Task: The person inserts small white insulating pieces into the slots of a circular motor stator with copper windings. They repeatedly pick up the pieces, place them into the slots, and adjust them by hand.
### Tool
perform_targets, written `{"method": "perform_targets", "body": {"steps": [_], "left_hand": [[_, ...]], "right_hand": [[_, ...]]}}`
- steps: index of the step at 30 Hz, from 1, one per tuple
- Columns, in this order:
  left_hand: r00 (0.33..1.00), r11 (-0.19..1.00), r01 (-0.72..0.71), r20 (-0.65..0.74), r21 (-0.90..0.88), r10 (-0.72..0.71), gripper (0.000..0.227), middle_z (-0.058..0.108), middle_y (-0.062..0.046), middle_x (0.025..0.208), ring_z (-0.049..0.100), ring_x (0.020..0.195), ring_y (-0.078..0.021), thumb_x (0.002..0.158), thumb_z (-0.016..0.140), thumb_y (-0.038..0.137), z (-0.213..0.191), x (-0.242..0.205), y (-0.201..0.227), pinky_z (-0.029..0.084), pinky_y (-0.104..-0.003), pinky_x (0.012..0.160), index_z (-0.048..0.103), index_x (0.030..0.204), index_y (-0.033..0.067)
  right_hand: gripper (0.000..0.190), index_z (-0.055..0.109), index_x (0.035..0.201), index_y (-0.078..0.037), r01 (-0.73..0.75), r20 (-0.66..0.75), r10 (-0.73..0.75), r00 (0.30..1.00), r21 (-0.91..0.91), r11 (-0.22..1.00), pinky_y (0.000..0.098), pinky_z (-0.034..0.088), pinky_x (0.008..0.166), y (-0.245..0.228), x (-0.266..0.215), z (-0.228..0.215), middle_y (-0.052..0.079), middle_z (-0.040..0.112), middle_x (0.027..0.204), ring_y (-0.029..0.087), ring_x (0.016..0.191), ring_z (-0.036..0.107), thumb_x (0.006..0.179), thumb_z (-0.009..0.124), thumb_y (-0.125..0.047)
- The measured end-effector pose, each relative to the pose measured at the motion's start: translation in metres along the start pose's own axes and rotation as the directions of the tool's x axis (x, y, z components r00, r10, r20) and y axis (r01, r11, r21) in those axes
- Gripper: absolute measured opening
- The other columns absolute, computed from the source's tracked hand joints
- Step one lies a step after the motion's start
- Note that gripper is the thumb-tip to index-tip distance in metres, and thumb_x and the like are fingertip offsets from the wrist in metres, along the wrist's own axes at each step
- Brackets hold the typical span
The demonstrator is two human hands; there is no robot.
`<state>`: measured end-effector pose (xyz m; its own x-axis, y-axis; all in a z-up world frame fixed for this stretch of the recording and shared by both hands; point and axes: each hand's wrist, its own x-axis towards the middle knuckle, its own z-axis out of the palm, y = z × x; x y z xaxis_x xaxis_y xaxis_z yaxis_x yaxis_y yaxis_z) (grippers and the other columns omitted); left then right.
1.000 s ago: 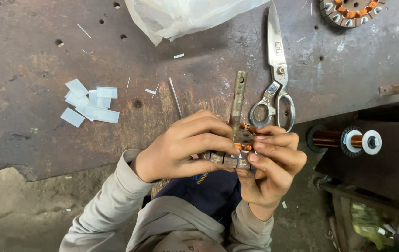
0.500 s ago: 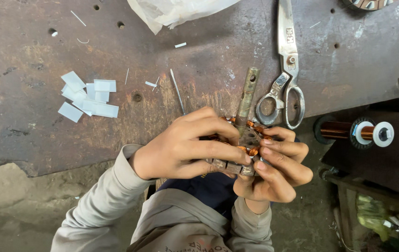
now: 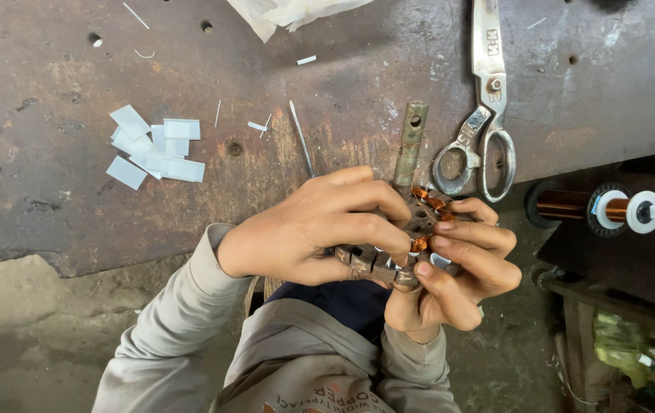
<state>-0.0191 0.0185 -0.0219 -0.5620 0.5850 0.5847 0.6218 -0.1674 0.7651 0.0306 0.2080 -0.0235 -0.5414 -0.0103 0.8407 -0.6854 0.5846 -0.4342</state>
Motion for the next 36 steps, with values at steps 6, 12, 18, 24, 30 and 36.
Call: {"method": "perform_targets", "body": {"steps": [6, 12, 18, 24, 30, 36], "left_hand": [[1.0, 0.999, -0.016, 0.016, -0.032, 0.017, 0.04, 0.059, -0.004, 0.122, 0.055, 0.105, -0.0253, 0.086, 0.072, 0.014, -0.001, -0.002, -0.002, 0.047, -0.036, 0.093, 0.062, 0.124, 0.0162], [0.999, 0.999, -0.024, -0.028, -0.027, 0.023, 0.037, 0.06, -0.004, 0.122, 0.057, 0.109, -0.0257, 0.085, 0.072, 0.013, 0.0, -0.006, -0.003, 0.048, -0.037, 0.096, 0.062, 0.121, 0.0148], [0.991, 0.999, -0.019, -0.129, 0.028, 0.023, 0.037, 0.062, -0.005, 0.122, 0.059, 0.107, -0.0259, 0.085, 0.07, 0.008, 0.008, -0.005, 0.0, 0.051, -0.036, 0.094, 0.064, 0.121, 0.0137], [0.993, 0.994, -0.038, -0.11, 0.105, 0.049, 0.038, 0.064, -0.006, 0.125, 0.052, 0.092, -0.0244, 0.086, 0.074, 0.004, 0.014, -0.005, 0.001, 0.047, -0.034, 0.081, 0.069, 0.122, 0.0162], [0.984, 0.975, -0.075, -0.145, 0.209, 0.106, 0.038, 0.064, -0.006, 0.124, 0.051, 0.09, -0.0245, 0.089, 0.078, 0.004, 0.023, -0.004, 0.0, 0.044, -0.034, 0.079, 0.07, 0.123, 0.0166], [0.979, 0.961, -0.072, -0.166, 0.266, 0.119, 0.038, 0.066, -0.006, 0.121, 0.055, 0.092, -0.0252, 0.088, 0.077, 0.003, 0.027, -0.001, 0.001, 0.046, -0.034, 0.077, 0.07, 0.124, 0.0146]], "right_hand": [[0.009, 0.049, 0.111, -0.02, 0.037, -0.001, -0.037, 0.999, -0.066, 0.997, 0.0502, 0.05, 0.094, -0.005, -0.001, 0.004, 0.006, 0.042, 0.111, 0.026, 0.106, 0.051, 0.106, 0.056, -0.018], [0.013, 0.047, 0.11, -0.018, 0.026, -0.023, -0.028, 0.999, -0.064, 0.998, 0.0503, 0.049, 0.093, -0.007, -0.001, 0.01, 0.007, 0.042, 0.11, 0.026, 0.104, 0.05, 0.101, 0.058, -0.02], [0.021, 0.046, 0.113, -0.016, -0.084, -0.037, 0.083, 0.996, -0.023, 0.996, 0.0439, 0.05, 0.092, -0.008, -0.002, 0.008, 0.006, 0.043, 0.114, 0.023, 0.102, 0.052, 0.108, 0.059, -0.031], [0.022, 0.044, 0.112, -0.017, -0.073, -0.035, 0.074, 0.997, 0.002, 0.997, 0.0437, 0.05, 0.09, -0.001, -0.008, 0.001, 0.006, 0.043, 0.114, 0.022, 0.101, 0.052, 0.109, 0.058, -0.034], [0.021, 0.044, 0.112, -0.017, -0.078, -0.048, 0.08, 0.996, 0.051, 0.996, 0.0466, 0.05, 0.095, 0.003, -0.011, -0.003, 0.006, 0.043, 0.114, 0.023, 0.106, 0.052, 0.109, 0.055, -0.035], [0.022, 0.045, 0.113, -0.016, -0.1, -0.061, 0.105, 0.993, 0.076, 0.992, 0.0473, 0.053, 0.097, 0.007, -0.012, -0.004, 0.007, 0.044, 0.115, 0.023, 0.108, 0.052, 0.109, 0.057, -0.033]]}}
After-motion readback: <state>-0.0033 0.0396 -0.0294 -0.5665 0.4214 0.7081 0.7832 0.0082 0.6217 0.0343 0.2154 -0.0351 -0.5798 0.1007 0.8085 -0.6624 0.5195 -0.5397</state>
